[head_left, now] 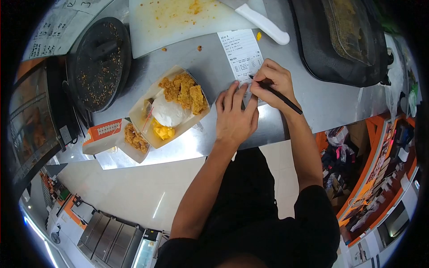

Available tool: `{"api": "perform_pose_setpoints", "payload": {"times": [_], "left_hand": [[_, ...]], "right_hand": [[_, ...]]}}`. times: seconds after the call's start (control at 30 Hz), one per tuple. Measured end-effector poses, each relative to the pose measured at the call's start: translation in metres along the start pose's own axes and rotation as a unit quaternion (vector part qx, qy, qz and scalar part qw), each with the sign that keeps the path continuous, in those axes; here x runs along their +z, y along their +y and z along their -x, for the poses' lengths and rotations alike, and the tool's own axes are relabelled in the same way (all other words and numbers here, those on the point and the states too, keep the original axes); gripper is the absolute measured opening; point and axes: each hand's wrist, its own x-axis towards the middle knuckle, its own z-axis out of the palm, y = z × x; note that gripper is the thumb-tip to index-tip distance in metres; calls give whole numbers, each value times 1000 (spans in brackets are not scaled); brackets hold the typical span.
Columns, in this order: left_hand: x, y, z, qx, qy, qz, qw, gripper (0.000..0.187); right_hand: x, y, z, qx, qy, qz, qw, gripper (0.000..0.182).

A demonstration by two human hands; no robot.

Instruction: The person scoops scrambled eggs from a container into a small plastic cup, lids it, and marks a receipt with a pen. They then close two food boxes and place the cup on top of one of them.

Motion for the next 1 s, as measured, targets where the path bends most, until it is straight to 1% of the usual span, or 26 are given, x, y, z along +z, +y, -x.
{"api": "perform_pose_setpoints", "payload": {"times": [0.07, 0.13, 0.23, 0.27, 0.33, 0.43, 0.47, 0.53, 0.63, 0.77, 0.83, 0.87, 0.93, 0.97, 1.0], "left_hand": [[0, -1, -2, 3, 2, -3, 1000, 34], [-1, 0, -1, 1, -4, -2, 1000, 35], [-2, -1, -2, 3, -9, -7, 1000, 34], [-2, -1, -3, 3, -7, -7, 1000, 34], [-2, 0, -2, 3, -3, -4, 1000, 34], [-1, -1, -1, 2, -3, -5, 1000, 34], [-1, -1, -1, 2, -2, -6, 1000, 34], [0, -1, -1, -1, -3, -1, 1000, 34], [-2, 0, -2, -2, -8, -2, 1000, 34], [-2, 0, -1, -4, -9, 0, 1000, 33], [-2, 0, -2, -4, -8, 2, 1000, 33], [-2, 0, -2, -5, -6, 2, 1000, 33], [-2, 0, -1, -5, -3, 7, 1000, 32], [-1, 0, -2, -6, -4, 9, 1000, 32], [-1, 0, -2, -4, -1, 6, 1000, 32]], "right_hand": [[0, -2, -1, -4, 4, -5, 1000, 11], [3, -6, 0, 8, 68, 10, 998, 12], [0, 0, 4, -22, 96, 35, 995, 12], [-1, -1, 3, -23, 96, 35, 994, 12], [-5, -3, 3, -18, 36, 16, 999, 15], [-6, -3, 3, -13, 10, 28, 999, 15], [-3, -4, 2, -14, 9, 27, 999, 15], [3, -6, 0, 3, 58, 14, 998, 14], [-2, -8, 0, 14, 38, 13, 999, 15], [-4, -2, 1, 5, 36, 20, 999, 17], [0, 5, 2, -47, 177, -25, 983, 16], [-1, 2, 3, -48, 176, -24, 983, 16], [-6, -6, 9, -21, 173, -31, 984, 17], [-6, -6, 13, -4, 140, -51, 989, 16], [-7, -5, 15, -2, 140, -50, 989, 16]]}}
